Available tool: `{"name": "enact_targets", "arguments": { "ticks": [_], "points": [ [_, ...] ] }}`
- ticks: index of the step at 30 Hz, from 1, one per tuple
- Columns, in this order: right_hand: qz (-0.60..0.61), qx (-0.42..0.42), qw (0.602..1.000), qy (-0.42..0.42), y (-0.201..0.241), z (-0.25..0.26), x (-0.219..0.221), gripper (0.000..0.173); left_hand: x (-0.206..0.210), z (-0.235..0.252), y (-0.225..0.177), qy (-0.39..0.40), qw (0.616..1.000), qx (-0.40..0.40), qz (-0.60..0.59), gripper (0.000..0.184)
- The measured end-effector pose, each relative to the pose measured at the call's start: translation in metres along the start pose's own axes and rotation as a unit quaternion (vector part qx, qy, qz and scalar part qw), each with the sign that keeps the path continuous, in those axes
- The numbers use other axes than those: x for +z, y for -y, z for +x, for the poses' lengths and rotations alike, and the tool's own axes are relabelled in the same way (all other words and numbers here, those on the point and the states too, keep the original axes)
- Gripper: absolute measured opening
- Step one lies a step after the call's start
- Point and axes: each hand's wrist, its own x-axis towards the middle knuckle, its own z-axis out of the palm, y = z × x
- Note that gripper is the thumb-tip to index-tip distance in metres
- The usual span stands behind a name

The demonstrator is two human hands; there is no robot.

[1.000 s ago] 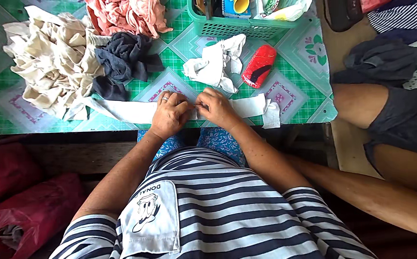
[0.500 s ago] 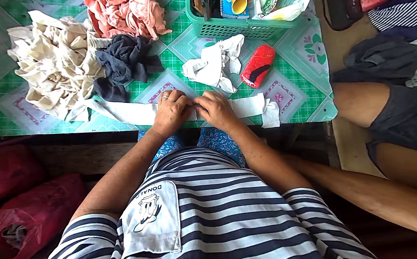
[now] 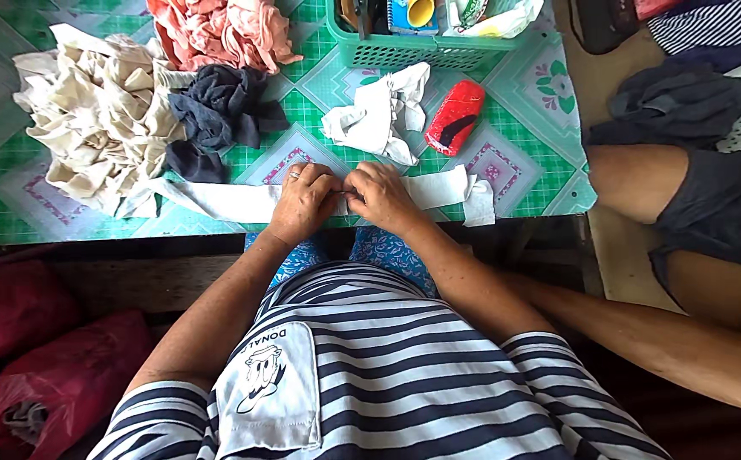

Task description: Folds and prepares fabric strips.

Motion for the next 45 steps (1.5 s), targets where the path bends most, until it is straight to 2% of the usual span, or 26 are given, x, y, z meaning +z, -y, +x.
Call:
{"name": "enact_targets", "arguments": {
  "ticks": [6, 15, 21, 23, 28, 32, 38, 45],
  "points": [
    [-0.032, -0.063, 0.996, -0.046, -0.005, -0.007, 0.007, 0.009, 0.001, -0.004, 0.003, -0.010, 0.999, 0.044, 0.028, 0.015],
    [-0.023, -0.100, 0.992, -0.076, -0.009, -0.019, 0.010, 0.011, 0.000, -0.007, 0.004, -0.001, 0.997, 0.069, 0.017, 0.016],
    [-0.017, -0.120, 0.989, -0.086, -0.012, -0.026, 0.011, 0.020, -0.003, -0.009, 0.003, 0.019, 0.997, 0.077, 0.022, 0.016],
    [-0.032, -0.125, 0.988, -0.089, -0.011, -0.029, 0.011, 0.022, -0.005, -0.010, 0.002, 0.030, 0.997, 0.069, 0.015, 0.018],
    [-0.087, -0.130, 0.985, -0.077, -0.003, -0.038, 0.010, 0.021, -0.005, -0.006, -0.009, 0.022, 1.000, -0.010, -0.007, 0.019],
    [-0.074, -0.106, 0.989, -0.073, 0.000, -0.041, 0.009, 0.023, 0.000, -0.005, -0.013, 0.009, 0.999, -0.032, -0.002, 0.014],
    [0.034, 0.017, 0.996, -0.080, 0.006, -0.026, 0.003, 0.024, 0.003, -0.008, -0.010, -0.004, 1.000, -0.025, -0.013, 0.012],
    [0.055, 0.043, 0.997, -0.019, 0.009, -0.017, 0.000, 0.019, 0.000, -0.009, -0.009, -0.005, 0.999, -0.022, -0.026, 0.013]
  ]
}}
